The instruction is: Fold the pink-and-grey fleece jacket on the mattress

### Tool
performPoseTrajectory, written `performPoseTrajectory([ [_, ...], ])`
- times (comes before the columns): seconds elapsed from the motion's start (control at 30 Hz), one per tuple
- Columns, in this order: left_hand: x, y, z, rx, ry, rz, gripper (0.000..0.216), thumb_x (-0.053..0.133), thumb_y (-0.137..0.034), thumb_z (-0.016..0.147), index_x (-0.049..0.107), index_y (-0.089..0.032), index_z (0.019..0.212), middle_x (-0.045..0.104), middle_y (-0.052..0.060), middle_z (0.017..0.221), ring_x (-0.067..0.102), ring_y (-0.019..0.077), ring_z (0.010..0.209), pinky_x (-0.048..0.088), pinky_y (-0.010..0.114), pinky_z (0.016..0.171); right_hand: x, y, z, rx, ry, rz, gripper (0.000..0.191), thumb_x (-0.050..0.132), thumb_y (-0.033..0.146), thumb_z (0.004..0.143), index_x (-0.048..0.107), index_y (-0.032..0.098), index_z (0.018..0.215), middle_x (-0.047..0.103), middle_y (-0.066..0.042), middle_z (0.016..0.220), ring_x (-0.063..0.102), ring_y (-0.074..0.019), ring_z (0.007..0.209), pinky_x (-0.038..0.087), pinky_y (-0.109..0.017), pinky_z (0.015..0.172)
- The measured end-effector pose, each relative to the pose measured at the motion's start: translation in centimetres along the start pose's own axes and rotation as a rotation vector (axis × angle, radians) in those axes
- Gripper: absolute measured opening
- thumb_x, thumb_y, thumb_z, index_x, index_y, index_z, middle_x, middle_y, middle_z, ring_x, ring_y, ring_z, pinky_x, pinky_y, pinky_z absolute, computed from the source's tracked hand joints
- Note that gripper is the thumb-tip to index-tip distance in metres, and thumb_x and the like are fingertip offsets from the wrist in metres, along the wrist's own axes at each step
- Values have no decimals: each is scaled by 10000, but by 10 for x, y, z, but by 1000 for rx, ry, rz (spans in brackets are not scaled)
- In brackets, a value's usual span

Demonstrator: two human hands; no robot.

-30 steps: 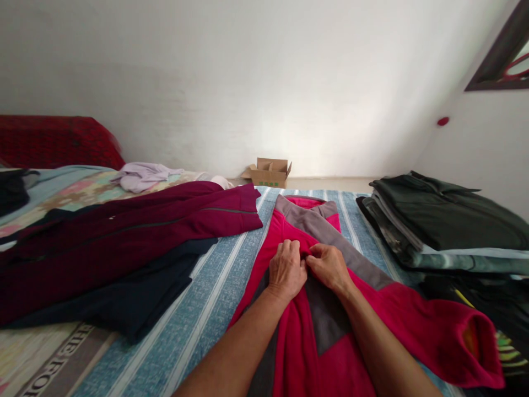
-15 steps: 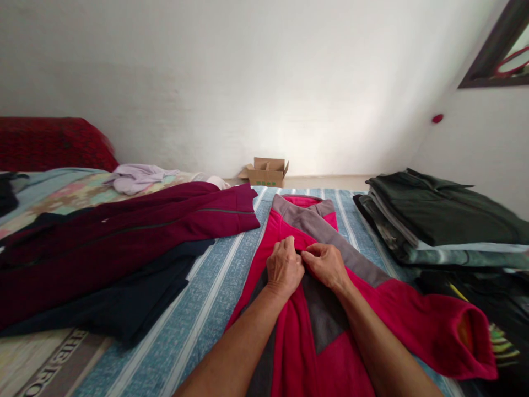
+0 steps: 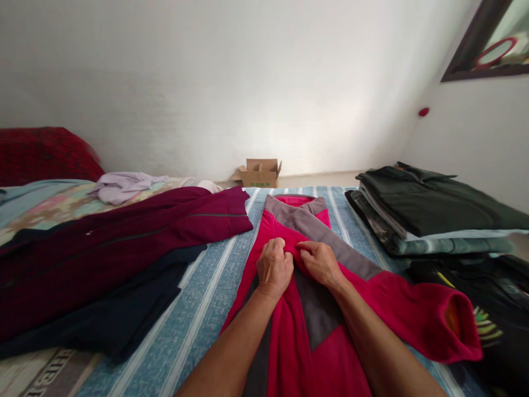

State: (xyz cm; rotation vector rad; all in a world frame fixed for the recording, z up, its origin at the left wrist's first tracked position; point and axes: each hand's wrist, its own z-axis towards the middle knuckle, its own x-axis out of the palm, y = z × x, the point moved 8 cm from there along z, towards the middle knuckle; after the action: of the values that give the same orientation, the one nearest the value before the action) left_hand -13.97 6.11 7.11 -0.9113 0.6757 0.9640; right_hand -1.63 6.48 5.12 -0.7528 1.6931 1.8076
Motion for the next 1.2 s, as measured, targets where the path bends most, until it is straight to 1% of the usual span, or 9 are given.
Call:
performPoseTrajectory([
  [0.1, 0, 4, -1, 3, -12, -5, 151, 447, -86, 740, 499, -205, 818, 574, 44, 818, 557, 199, 829, 443, 302, 752, 1, 3, -1, -45, 16, -56, 380, 434, 185, 815, 662, 276, 1105, 680, -8, 1085, 607, -173, 1020, 408, -228, 828],
  [0.23, -1, 5, -3, 17, -5, -4, 139, 442, -95, 748, 499, -201, 817, 573, 45, 808, 560, 195, 807, 442, 295, 728, 4, 10, -4, -87, 58, -199, 375, 471, 231, 826, 611, 306, 1166, 689, -16, 1052, 621, -183, 984, 400, -234, 778],
  [0.33, -3, 6, -3, 15, -1, -21, 139, 448, -94, 745, 503, -205, 808, 578, 36, 803, 564, 183, 796, 438, 284, 721, 5, 15, -6, -87, 77, -317, 340, 437, 262, 870, 594, 313, 1168, 692, -28, 1006, 628, -182, 919, 394, -244, 722],
  [0.43, -4, 6, -3, 15, 11, -21, 135, 458, -96, 746, 504, -208, 806, 584, 29, 802, 569, 176, 789, 435, 275, 726, 3, 22, -10, -97, 52, -462, 310, 373, 284, 912, 607, 298, 1113, 675, -52, 927, 610, -193, 845, 387, -268, 680],
  [0.57, -6, 6, -4, 20, 9, -24, 125, 465, -100, 751, 502, -207, 802, 590, 29, 797, 576, 183, 790, 437, 275, 727, -3, 33, -15, -182, -34, -586, 312, 357, 305, 923, 633, 282, 1065, 602, -92, 967, 528, -221, 930, 372, -316, 764],
  [0.7, -6, 5, -4, 29, 10, -17, 121, 465, -103, 756, 506, -204, 805, 597, 35, 801, 581, 186, 787, 438, 275, 722, 2, 34, -14, -287, -59, -592, 362, 363, 294, 919, 550, 307, 1228, 502, -118, 1227, 410, -275, 1153, 325, -404, 901],
  [0.83, -6, 2, -5, 42, 22, 12, 114, 459, -106, 766, 511, -202, 797, 601, 35, 799, 584, 187, 790, 437, 273, 722, 12, 21, -9, -249, 2, -580, 407, 351, 315, 923, 476, 311, 1310, 336, -102, 1433, 234, -308, 1328, 244, -478, 999],
  [1.0, -5, 0, -5, 68, 28, 36, 109, 456, -117, 783, 518, -204, 803, 612, 34, 816, 584, 183, 811, 436, 266, 738, 19, 11, -6, -227, 84, -524, 436, 346, 379, 925, 429, 310, 1347, 241, -105, 1494, 155, -324, 1369, 199, -518, 1032],
  [1.2, -7, -5, 5, 176, -14, 75, 93, 445, -193, 808, 537, -200, 811, 604, 48, 810, 566, 188, 803, 432, 265, 744, 11, 16, -4, -266, 55, -507, 453, 374, 353, 909, 405, 295, 1357, 241, -116, 1488, 182, -325, 1360, 211, -535, 1029],
])
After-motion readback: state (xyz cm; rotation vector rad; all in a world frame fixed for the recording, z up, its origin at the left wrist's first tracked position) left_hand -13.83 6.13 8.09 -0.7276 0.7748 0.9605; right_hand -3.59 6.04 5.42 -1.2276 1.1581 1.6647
